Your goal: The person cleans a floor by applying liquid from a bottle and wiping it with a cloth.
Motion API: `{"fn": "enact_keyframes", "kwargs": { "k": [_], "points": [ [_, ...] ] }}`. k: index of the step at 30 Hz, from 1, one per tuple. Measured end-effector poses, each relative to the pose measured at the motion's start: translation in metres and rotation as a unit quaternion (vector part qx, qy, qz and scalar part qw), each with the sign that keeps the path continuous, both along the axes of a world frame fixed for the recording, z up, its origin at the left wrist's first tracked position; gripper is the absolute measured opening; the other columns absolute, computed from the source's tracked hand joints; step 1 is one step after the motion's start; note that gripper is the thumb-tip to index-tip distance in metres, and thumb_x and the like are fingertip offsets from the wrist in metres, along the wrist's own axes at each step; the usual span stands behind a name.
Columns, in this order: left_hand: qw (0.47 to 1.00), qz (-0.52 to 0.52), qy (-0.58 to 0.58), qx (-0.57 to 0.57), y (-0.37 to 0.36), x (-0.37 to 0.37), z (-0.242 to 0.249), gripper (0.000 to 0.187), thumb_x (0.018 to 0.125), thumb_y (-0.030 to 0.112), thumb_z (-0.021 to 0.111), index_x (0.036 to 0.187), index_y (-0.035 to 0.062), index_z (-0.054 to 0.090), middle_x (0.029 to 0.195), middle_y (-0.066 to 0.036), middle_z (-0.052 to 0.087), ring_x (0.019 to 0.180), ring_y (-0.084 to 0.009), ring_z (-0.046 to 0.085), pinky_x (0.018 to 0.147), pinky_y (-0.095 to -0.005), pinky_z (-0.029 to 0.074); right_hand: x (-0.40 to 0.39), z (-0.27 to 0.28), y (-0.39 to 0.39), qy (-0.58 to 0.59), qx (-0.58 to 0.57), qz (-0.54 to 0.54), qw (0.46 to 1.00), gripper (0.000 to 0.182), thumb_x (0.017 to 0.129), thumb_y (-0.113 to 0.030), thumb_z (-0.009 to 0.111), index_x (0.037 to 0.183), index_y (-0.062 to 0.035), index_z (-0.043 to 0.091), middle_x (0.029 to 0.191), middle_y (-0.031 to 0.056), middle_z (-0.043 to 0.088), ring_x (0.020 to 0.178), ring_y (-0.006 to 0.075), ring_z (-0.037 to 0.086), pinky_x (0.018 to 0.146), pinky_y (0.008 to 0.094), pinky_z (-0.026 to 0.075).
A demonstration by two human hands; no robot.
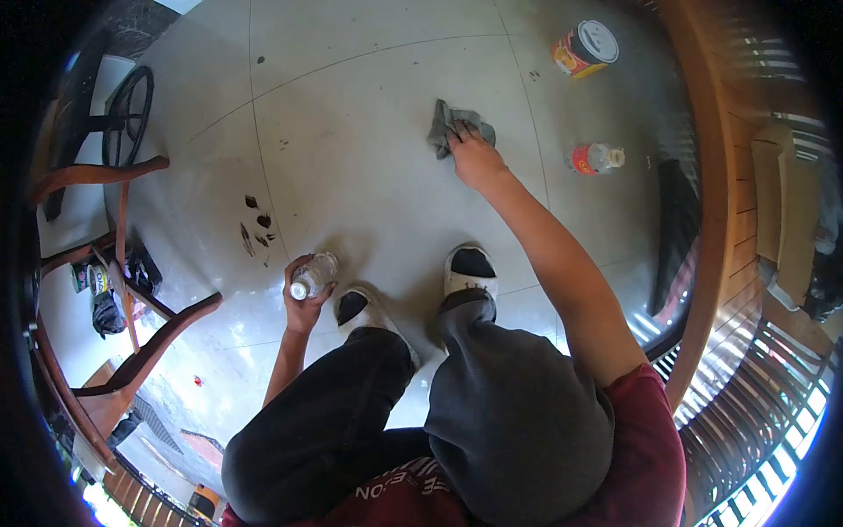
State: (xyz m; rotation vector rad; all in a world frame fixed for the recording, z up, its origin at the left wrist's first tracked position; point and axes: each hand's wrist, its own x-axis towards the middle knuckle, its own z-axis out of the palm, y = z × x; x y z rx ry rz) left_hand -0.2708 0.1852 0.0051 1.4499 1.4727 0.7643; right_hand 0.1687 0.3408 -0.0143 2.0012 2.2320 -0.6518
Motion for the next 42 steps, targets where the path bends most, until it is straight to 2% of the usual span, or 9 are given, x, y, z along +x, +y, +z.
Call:
{"fn": "enact_keyframes", "kwargs": {
  "k": [3,9,15,21,24,27,30,39,42],
  "points": [
    [1.000,0.013,-0.010,-0.018,-0.001,-0.001,-0.002,0.076,0.072,0.007,0.095,0.137,0.0050,0.055,0.134,-0.016,0.067,0.124,-0.0296,0.065,0.108,-0.0399,0.051,0.001,0.011,0.004,-0.004,-0.054,0.004,0.999,0.062,0.093,0.000,0.054,0.154,-0.0002,0.046,0.166,0.0238,0.037,0.152,0.0392,0.040,0.122,0.0432,0.042],
    [1.000,0.000,-0.001,0.000,0.000,-0.002,-0.002,0.077,0.072,0.007,0.095,0.138,0.0051,0.055,0.132,-0.015,0.068,0.122,-0.0293,0.066,0.107,-0.0402,0.051,0.004,-0.008,-0.004,-0.061,0.028,0.069,0.995,0.055,0.096,-0.005,0.054,0.150,0.0035,0.050,0.163,0.0245,0.041,0.150,0.0379,0.043,0.119,0.0450,0.046],
    [1.000,-0.013,0.014,-0.004,0.005,-0.001,0.000,0.076,0.073,0.007,0.094,0.137,0.0057,0.054,0.130,-0.015,0.069,0.120,-0.0282,0.067,0.105,-0.0396,0.052,-0.001,0.027,0.016,-0.071,-0.098,0.069,0.990,0.044,0.096,-0.006,0.055,0.138,0.0035,0.059,0.158,0.0245,0.048,0.142,0.0379,0.051,0.113,0.0450,0.051],
    [1.000,-0.006,0.010,0.005,0.009,0.000,0.002,0.075,0.073,0.007,0.094,0.137,0.0055,0.055,0.128,-0.014,0.069,0.119,-0.0273,0.067,0.105,-0.0398,0.053,0.008,-0.001,-0.025,-0.060,0.047,0.105,0.992,0.039,0.098,-0.007,0.052,0.134,0.0036,0.062,0.147,0.0233,0.056,0.136,0.0390,0.054,0.109,0.0475,0.054],
    [0.999,0.009,-0.030,-0.040,0.005,0.001,0.002,0.074,0.073,0.006,0.093,0.137,0.0053,0.055,0.124,-0.013,0.070,0.116,-0.0262,0.067,0.103,-0.0392,0.053,0.002,0.018,0.011,-0.045,-0.034,0.063,0.996,0.047,0.091,-0.001,0.055,0.138,0.0042,0.060,0.151,0.0236,0.054,0.138,0.0395,0.054,0.111,0.0452,0.052],
    [0.999,0.002,-0.001,-0.033,0.010,0.005,0.006,0.074,0.074,0.006,0.093,0.137,0.0053,0.055,0.123,-0.014,0.070,0.115,-0.0256,0.067,0.103,-0.0384,0.053,0.008,0.014,0.025,-0.008,-0.007,0.064,0.998,0.036,0.099,-0.007,0.052,0.130,0.0055,0.064,0.139,0.0242,0.061,0.135,0.0371,0.055,0.108,0.0461,0.054],
    [1.000,-0.011,0.021,-0.012,0.017,0.007,0.007,0.073,0.074,0.005,0.093,0.136,0.0055,0.055,0.124,-0.013,0.069,0.115,-0.0250,0.067,0.102,-0.0382,0.053,0.001,0.005,-0.010,-0.033,0.035,0.076,0.996,0.033,0.098,-0.006,0.052,0.127,0.0056,0.066,0.134,0.0231,0.064,0.130,0.0363,0.058,0.106,0.0447,0.055],
    [1.000,-0.014,0.018,-0.021,0.013,0.006,0.004,0.074,0.074,0.006,0.094,0.137,0.0070,0.054,0.128,-0.014,0.068,0.119,-0.0269,0.066,0.104,-0.0397,0.052,0.004,0.020,0.020,-0.016,-0.023,0.064,0.998,0.037,0.096,-0.006,0.055,0.129,0.0070,0.064,0.142,0.0243,0.060,0.133,0.0375,0.057,0.108,0.0450,0.054],
    [0.999,-0.016,0.030,-0.016,0.013,0.004,0.006,0.075,0.074,0.006,0.094,0.137,0.0071,0.053,0.129,-0.014,0.068,0.121,-0.0276,0.066,0.105,-0.0403,0.052,-0.001,-0.003,-0.013,-0.020,0.078,0.053,0.995,0.046,0.089,0.002,0.057,0.134,0.0055,0.062,0.141,0.0248,0.060,0.133,0.0389,0.055,0.110,0.0438,0.052]
  ]
}}
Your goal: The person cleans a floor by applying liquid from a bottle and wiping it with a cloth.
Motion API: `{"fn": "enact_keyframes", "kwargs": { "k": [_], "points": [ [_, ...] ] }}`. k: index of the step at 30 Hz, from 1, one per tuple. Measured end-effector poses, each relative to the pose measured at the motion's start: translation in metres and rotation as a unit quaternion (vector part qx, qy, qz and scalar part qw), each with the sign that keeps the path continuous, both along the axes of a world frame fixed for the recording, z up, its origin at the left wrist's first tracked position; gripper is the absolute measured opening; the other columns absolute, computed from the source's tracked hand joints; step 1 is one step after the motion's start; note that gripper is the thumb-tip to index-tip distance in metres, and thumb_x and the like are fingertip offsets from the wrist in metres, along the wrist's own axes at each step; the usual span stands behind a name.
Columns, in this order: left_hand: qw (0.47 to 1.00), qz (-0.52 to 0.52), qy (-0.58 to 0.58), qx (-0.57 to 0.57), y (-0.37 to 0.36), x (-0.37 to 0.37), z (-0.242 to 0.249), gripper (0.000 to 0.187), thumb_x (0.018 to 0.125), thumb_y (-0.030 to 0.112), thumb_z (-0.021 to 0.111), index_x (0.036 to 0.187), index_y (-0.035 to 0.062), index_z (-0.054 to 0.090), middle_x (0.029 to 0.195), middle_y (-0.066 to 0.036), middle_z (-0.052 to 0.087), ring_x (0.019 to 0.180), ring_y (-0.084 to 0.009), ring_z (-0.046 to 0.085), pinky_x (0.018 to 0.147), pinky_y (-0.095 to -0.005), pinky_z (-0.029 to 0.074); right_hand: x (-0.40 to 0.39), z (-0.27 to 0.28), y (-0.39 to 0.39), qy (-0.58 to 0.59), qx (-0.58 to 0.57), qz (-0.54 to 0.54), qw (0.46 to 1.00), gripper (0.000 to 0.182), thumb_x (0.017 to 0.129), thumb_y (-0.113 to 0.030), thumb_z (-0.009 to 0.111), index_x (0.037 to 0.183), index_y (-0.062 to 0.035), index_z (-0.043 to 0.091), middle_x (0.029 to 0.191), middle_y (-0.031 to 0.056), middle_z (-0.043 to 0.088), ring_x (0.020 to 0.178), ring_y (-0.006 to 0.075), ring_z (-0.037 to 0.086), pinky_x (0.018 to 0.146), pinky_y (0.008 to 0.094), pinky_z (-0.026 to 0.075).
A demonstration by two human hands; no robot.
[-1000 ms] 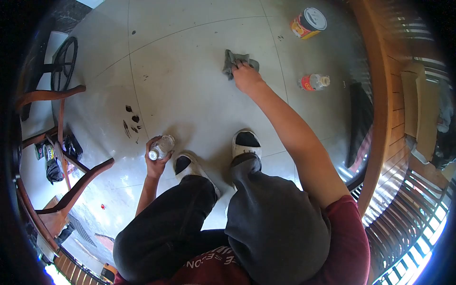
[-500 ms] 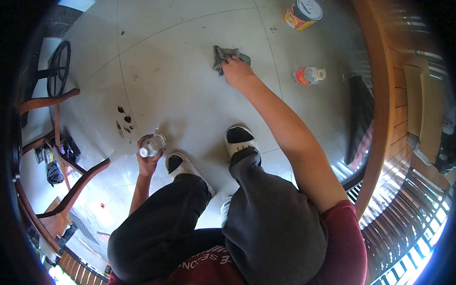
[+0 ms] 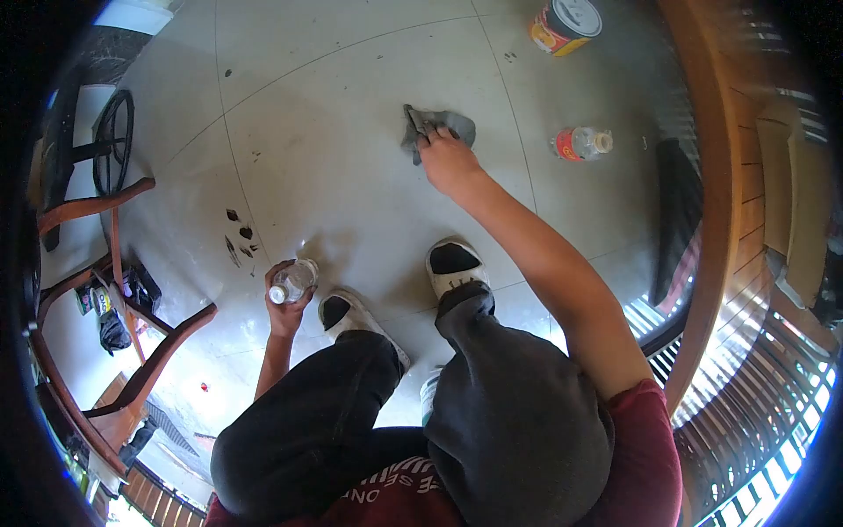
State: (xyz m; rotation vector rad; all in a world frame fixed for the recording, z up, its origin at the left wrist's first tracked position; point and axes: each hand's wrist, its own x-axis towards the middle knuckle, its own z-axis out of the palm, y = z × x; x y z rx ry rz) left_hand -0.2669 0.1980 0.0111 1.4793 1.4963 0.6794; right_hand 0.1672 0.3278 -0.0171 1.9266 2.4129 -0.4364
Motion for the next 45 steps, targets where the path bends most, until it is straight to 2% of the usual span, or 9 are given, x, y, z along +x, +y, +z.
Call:
{"fn": "enact_keyframes", "kwargs": {
  "k": [9,12,15,19,27,35,38,41,45],
  "points": [
    [1.000,0.002,-0.023,0.011,-0.001,-0.003,-0.009,0.076,0.074,0.006,0.093,0.138,0.0059,0.052,0.131,-0.015,0.068,0.122,-0.0280,0.066,0.107,-0.0408,0.051,0.003,0.015,0.022,-0.026,-0.102,0.018,0.994,0.037,0.096,-0.003,0.053,0.130,0.0051,0.064,0.152,0.0240,0.054,0.135,0.0392,0.054,0.111,0.0457,0.051],
    [1.000,0.011,-0.011,0.025,-0.009,0.001,-0.006,0.076,0.073,0.007,0.093,0.138,0.0059,0.053,0.130,-0.014,0.068,0.121,-0.0280,0.066,0.107,-0.0405,0.051,0.004,-0.003,0.003,-0.011,-0.013,0.013,1.000,0.038,0.096,-0.002,0.053,0.131,0.0060,0.063,0.152,0.0233,0.054,0.135,0.0382,0.054,0.112,0.0462,0.051],
    [0.999,0.034,-0.006,0.023,-0.013,0.003,-0.009,0.075,0.073,0.008,0.093,0.137,0.0058,0.053,0.129,-0.014,0.069,0.119,-0.0281,0.067,0.106,-0.0406,0.052,0.004,0.004,0.026,-0.016,-0.031,-0.004,0.999,0.039,0.096,-0.002,0.053,0.132,0.0068,0.062,0.152,0.0240,0.054,0.135,0.0379,0.054,0.113,0.0461,0.050],
    [0.999,0.031,-0.002,0.033,-0.006,0.006,-0.012,0.076,0.073,0.008,0.093,0.138,0.0057,0.053,0.128,-0.014,0.069,0.118,-0.0277,0.068,0.104,-0.0407,0.053,-0.005,0.027,0.037,-0.049,-0.163,-0.018,0.985,0.039,0.092,-0.006,0.059,0.129,0.0049,0.063,0.151,0.0227,0.055,0.134,0.0377,0.055,0.107,0.0472,0.054],
    [0.998,0.031,-0.016,0.052,-0.011,0.005,-0.014,0.075,0.074,0.009,0.093,0.137,0.0050,0.053,0.128,-0.014,0.069,0.116,-0.0273,0.068,0.102,-0.0391,0.054,-0.029,0.021,-0.102,-0.048,-0.050,0.066,0.995,0.045,0.093,-0.009,0.059,0.138,-0.0010,0.062,0.155,0.0202,0.053,0.136,0.0333,0.054,0.105,0.0517,0.053],
    [1.000,0.017,-0.010,0.021,-0.008,0.004,-0.008,0.073,0.076,0.006,0.090,0.137,0.0060,0.052,0.129,-0.013,0.068,0.119,-0.0250,0.066,0.105,-0.0393,0.051,-0.031,0.014,-0.052,-0.084,-0.047,0.020,0.995,0.043,0.096,-0.011,0.056,0.137,-0.0033,0.065,0.160,0.0154,0.050,0.134,0.0309,0.055,0.101,0.0469,0.054],
    [0.999,0.005,-0.006,0.035,0.001,0.007,-0.007,0.073,0.076,0.006,0.091,0.137,0.0058,0.052,0.129,-0.013,0.067,0.118,-0.0242,0.066,0.104,-0.0387,0.052,-0.019,0.016,-0.096,-0.082,-0.013,0.114,0.990,0.044,0.095,-0.012,0.056,0.138,-0.0056,0.066,0.161,0.0110,0.049,0.135,0.0290,0.054,0.098,0.0449,0.054],
    [0.998,0.000,0.017,0.056,0.004,0.008,-0.006,0.073,0.074,0.009,0.093,0.135,0.0052,0.054,0.126,-0.013,0.070,0.115,-0.0249,0.068,0.102,-0.0380,0.053,0.005,0.022,-0.094,-0.072,-0.069,0.118,0.988,0.052,0.091,-0.008,0.059,0.143,-0.0075,0.063,0.165,0.0070,0.044,0.137,0.0291,0.051,0.105,0.0467,0.052],
    [1.000,0.012,-0.019,0.021,0.003,0.009,-0.004,0.073,0.074,0.008,0.094,0.135,0.0046,0.054,0.125,-0.013,0.071,0.115,-0.0253,0.069,0.102,-0.0377,0.054,0.012,0.010,-0.041,-0.097,-0.027,0.007,0.995,0.056,0.090,-0.006,0.059,0.145,-0.0114,0.062,0.164,0.0050,0.045,0.138,0.0304,0.049,0.108,0.0484,0.050]
  ]
}}
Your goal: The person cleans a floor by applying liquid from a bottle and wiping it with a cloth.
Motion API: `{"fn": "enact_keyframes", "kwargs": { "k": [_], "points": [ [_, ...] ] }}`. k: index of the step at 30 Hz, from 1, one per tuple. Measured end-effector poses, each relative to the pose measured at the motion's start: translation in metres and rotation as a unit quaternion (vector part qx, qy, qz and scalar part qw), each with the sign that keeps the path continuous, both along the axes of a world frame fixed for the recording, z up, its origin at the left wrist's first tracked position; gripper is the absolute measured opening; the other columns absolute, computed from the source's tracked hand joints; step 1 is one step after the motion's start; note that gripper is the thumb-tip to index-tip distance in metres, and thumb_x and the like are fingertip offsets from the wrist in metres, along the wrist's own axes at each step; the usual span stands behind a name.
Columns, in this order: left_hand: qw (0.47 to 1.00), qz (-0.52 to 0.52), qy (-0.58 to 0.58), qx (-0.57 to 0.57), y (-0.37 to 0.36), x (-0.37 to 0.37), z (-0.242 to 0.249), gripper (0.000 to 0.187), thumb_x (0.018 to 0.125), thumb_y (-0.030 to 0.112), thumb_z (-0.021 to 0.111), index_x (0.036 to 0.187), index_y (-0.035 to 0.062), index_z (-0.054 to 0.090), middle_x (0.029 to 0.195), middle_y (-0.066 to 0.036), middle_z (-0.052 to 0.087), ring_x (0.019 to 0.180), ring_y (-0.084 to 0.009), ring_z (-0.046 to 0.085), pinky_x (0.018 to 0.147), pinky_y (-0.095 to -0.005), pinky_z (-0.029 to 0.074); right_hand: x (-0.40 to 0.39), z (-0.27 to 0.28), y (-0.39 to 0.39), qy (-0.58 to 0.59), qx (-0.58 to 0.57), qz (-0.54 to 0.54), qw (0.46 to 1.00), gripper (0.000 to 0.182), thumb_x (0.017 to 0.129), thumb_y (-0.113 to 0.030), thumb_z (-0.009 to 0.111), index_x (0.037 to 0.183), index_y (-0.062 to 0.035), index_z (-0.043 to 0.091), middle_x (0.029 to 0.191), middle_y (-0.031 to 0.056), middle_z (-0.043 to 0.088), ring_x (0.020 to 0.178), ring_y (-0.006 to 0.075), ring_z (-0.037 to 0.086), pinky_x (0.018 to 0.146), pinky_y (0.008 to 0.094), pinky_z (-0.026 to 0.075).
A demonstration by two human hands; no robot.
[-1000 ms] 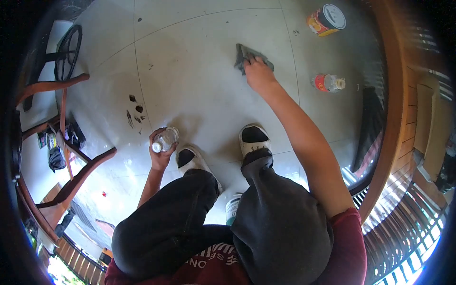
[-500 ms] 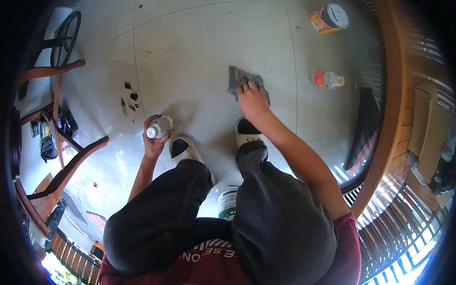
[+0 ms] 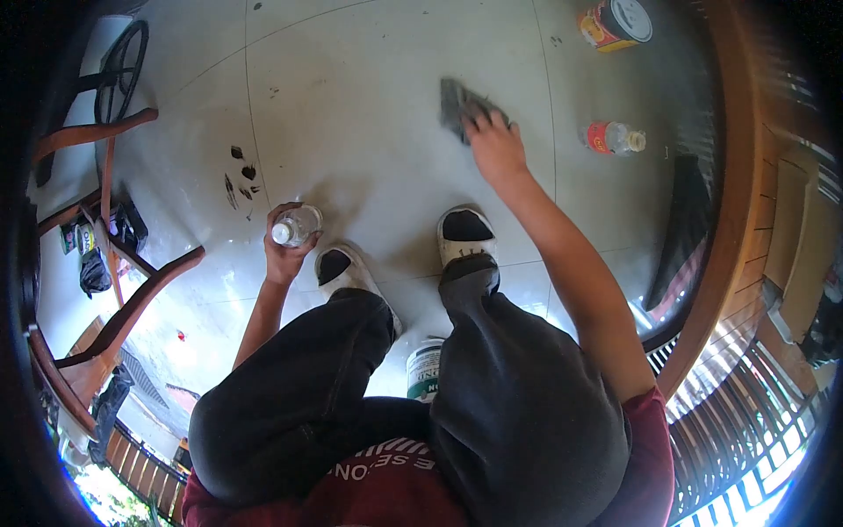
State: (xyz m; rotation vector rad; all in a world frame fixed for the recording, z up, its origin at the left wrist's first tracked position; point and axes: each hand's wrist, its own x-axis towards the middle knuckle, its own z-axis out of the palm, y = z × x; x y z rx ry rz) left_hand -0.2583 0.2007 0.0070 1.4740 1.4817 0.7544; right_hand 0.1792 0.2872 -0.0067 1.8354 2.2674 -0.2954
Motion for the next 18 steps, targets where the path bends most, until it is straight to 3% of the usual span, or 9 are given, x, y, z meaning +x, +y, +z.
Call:
{"fn": "enact_keyframes", "kwargs": {
  "k": [4,7,9,12,18],
  "points": [
    [1.000,-0.013,0.012,0.008,-0.002,-0.001,0.001,0.075,0.074,0.006,0.093,0.137,0.0046,0.052,0.127,-0.014,0.069,0.116,-0.0258,0.068,0.103,-0.0386,0.053,-0.003,-0.016,0.039,0.082,0.039,-0.096,0.991,0.060,0.088,-0.002,0.061,0.146,-0.0177,0.062,0.157,0.0062,0.050,0.139,0.0335,0.048,0.109,0.0530,0.049],
    [1.000,-0.003,-0.017,0.012,-0.004,-0.005,-0.007,0.075,0.074,0.005,0.093,0.137,0.0050,0.052,0.130,-0.013,0.068,0.118,-0.0261,0.067,0.104,-0.0392,0.052,0.008,-0.024,0.000,0.086,0.007,-0.018,0.996,0.061,0.086,0.000,0.063,0.144,-0.0206,0.066,0.152,0.0056,0.053,0.138,0.0326,0.048,0.110,0.0487,0.048],
    [1.000,-0.010,-0.013,0.006,-0.002,-0.005,-0.004,0.075,0.074,0.004,0.092,0.137,0.0053,0.052,0.131,-0.013,0.068,0.119,-0.0262,0.066,0.105,-0.0393,0.051,0.021,-0.026,-0.048,0.212,-0.058,0.045,0.975,0.065,0.083,0.001,0.068,0.141,-0.0269,0.068,0.147,0.0074,0.054,0.135,0.0333,0.049,0.111,0.0495,0.047],
    [1.000,0.000,-0.007,-0.008,-0.008,-0.008,-0.009,0.075,0.074,0.003,0.092,0.138,0.0055,0.051,0.131,-0.014,0.067,0.120,-0.0268,0.066,0.106,-0.0399,0.051,0.043,-0.005,-0.088,0.193,-0.066,0.123,0.971,0.065,0.082,-0.003,0.074,0.139,-0.0336,0.070,0.142,0.0089,0.055,0.130,0.0329,0.050,0.111,0.0488,0.046],
    [1.000,-0.004,0.008,0.009,-0.011,-0.008,-0.008,0.077,0.074,0.005,0.091,0.139,0.0070,0.051,0.132,-0.014,0.066,0.122,-0.0280,0.065,0.107,-0.0411,0.051,0.050,0.002,-0.056,0.262,-0.104,0.132,0.950,0.056,0.084,-0.020,0.082,0.137,-0.0368,0.071,0.133,0.0091,0.057,0.127,0.0297,0.052,0.109,0.0439,0.045]
  ]
}}
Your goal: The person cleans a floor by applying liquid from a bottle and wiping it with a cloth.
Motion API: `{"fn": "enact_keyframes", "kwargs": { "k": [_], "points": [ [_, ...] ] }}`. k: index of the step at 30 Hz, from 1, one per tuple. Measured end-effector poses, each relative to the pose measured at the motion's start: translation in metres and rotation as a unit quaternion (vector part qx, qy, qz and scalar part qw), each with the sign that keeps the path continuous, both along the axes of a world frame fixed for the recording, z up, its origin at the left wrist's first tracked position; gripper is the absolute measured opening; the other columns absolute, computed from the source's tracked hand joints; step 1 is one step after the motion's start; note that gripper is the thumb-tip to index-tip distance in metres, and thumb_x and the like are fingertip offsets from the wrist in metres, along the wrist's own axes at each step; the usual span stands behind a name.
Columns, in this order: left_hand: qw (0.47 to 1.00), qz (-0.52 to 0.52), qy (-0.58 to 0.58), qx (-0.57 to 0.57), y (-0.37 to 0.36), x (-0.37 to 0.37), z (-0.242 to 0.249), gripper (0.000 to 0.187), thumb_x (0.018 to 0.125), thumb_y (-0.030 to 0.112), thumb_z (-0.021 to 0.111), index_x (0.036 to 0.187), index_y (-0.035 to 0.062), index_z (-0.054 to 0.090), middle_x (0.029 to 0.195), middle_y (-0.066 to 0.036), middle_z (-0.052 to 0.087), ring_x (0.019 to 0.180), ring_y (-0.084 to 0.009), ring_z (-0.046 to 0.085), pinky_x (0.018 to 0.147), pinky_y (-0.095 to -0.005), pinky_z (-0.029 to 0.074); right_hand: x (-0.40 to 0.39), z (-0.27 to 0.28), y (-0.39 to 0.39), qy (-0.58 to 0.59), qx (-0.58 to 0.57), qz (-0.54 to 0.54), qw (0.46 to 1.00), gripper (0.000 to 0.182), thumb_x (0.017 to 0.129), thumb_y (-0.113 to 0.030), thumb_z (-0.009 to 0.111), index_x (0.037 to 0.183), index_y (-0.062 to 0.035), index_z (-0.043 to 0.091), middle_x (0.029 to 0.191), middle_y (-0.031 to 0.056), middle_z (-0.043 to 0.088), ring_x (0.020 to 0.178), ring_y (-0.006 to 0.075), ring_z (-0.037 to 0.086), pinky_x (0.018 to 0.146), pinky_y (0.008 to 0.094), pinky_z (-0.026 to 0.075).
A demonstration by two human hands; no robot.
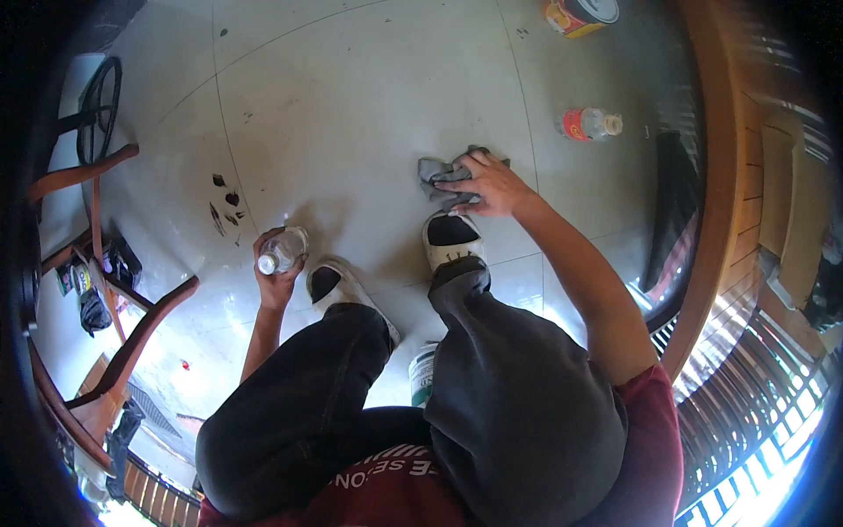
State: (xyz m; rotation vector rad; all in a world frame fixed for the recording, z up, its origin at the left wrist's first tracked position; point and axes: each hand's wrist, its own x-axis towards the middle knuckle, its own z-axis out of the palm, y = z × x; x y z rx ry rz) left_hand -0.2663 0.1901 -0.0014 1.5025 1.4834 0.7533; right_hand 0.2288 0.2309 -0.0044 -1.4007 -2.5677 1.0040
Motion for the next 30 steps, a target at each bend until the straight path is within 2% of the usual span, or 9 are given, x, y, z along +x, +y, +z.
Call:
{"fn": "enact_keyframes", "kwargs": {
  "k": [3,6,9,13,16,19,24,27,30],
  "points": [
    [1.000,0.006,-0.022,-0.011,-0.002,-0.001,-0.002,0.076,0.074,0.005,0.091,0.139,0.0064,0.051,0.132,-0.014,0.066,0.122,-0.0280,0.065,0.107,-0.0413,0.051,0.008,-0.018,-0.010,0.013,0.084,0.022,0.996,0.048,0.087,-0.027,0.082,0.134,-0.0359,0.073,0.125,0.0086,0.059,0.119,0.0301,0.055,0.104,0.0415,0.048],
    [1.000,-0.006,-0.004,0.017,0.003,0.001,-0.002,0.075,0.075,0.005,0.091,0.138,0.0060,0.051,0.132,-0.015,0.066,0.122,-0.0280,0.065,0.107,-0.0412,0.051,0.018,-0.025,0.002,0.030,0.079,0.007,0.996,0.042,0.088,-0.022,0.082,0.128,-0.0332,0.078,0.119,0.0103,0.061,0.112,0.0325,0.059,0.099,0.0438,0.052],
    [1.000,-0.016,-0.005,-0.001,0.001,-0.004,-0.001,0.075,0.076,0.004,0.090,0.139,0.0049,0.050,0.134,-0.014,0.064,0.123,-0.0265,0.063,0.109,-0.0404,0.049,0.030,-0.041,0.022,-0.022,0.182,-0.125,0.975,0.036,0.095,-0.030,0.076,0.130,-0.0364,0.076,0.111,0.0110,0.063,0.108,0.0333,0.061,0.095,0.0447,0.055],
    [1.000,-0.009,-0.017,-0.009,0.001,-0.001,0.000,0.074,0.075,0.003,0.090,0.138,0.0058,0.051,0.133,-0.015,0.065,0.123,-0.0276,0.064,0.108,-0.0411,0.050,0.024,-0.038,0.048,-0.097,0.169,-0.367,0.910,0.038,0.095,-0.031,0.074,0.133,-0.0358,0.074,0.109,0.0166,0.066,0.110,0.0372,0.064,0.093,0.0489,0.056],
    [1.000,-0.008,0.003,0.001,0.003,-0.001,0.004,0.074,0.075,0.005,0.091,0.137,0.0061,0.052,0.132,-0.015,0.066,0.122,-0.0285,0.065,0.107,-0.0417,0.050,0.006,-0.060,-0.018,-0.106,0.099,-0.381,0.913,0.036,0.096,-0.032,0.073,0.132,-0.0355,0.075,0.115,0.0179,0.067,0.109,0.0386,0.067,0.092,0.0496,0.058],
    [0.999,0.008,-0.033,0.008,0.000,0.002,-0.003,0.074,0.074,0.005,0.091,0.137,0.0053,0.052,0.132,-0.015,0.066,0.122,-0.0285,0.065,0.107,-0.0419,0.050,0.016,-0.035,-0.037,-0.092,0.067,-0.326,0.939,0.033,0.097,-0.032,0.071,0.129,-0.0325,0.076,0.115,0.0184,0.069,0.108,0.0397,0.069,0.093,0.0510,0.058],
    [1.000,0.010,-0.026,0.000,-0.004,-0.004,-0.010,0.073,0.076,0.006,0.090,0.138,0.0048,0.051,0.132,-0.015,0.066,0.123,-0.0288,0.064,0.108,-0.0419,0.049,0.024,-0.007,0.061,-0.192,0.025,-0.407,0.893,0.022,0.096,-0.028,0.071,0.116,-0.0245,0.080,0.111,0.0174,0.071,0.107,0.0381,0.070,0.092,0.0508,0.059],
    [1.000,-0.003,-0.013,0.004,-0.003,-0.003,-0.005,0.073,0.076,0.006,0.090,0.138,0.0049,0.051,0.132,-0.015,0.065,0.123,-0.0292,0.064,0.108,-0.0421,0.049,0.022,-0.018,0.077,-0.240,0.062,-0.371,0.895,0.021,0.094,-0.029,0.072,0.114,-0.0237,0.079,0.112,0.0178,0.071,0.106,0.0386,0.069,0.090,0.0506,0.059],
    [1.000,-0.001,-0.004,0.012,-0.001,-0.003,-0.008,0.073,0.076,0.006,0.090,0.138,0.0052,0.051,0.132,-0.015,0.066,0.122,-0.0290,0.064,0.107,-0.0419,0.049,0.022,-0.040,0.013,-0.135,0.058,-0.222,0.964,0.024,0.091,-0.026,0.074,0.115,-0.0227,0.078,0.113,0.0169,0.067,0.107,0.0386,0.067,0.090,0.0498,0.059]
  ]
}}
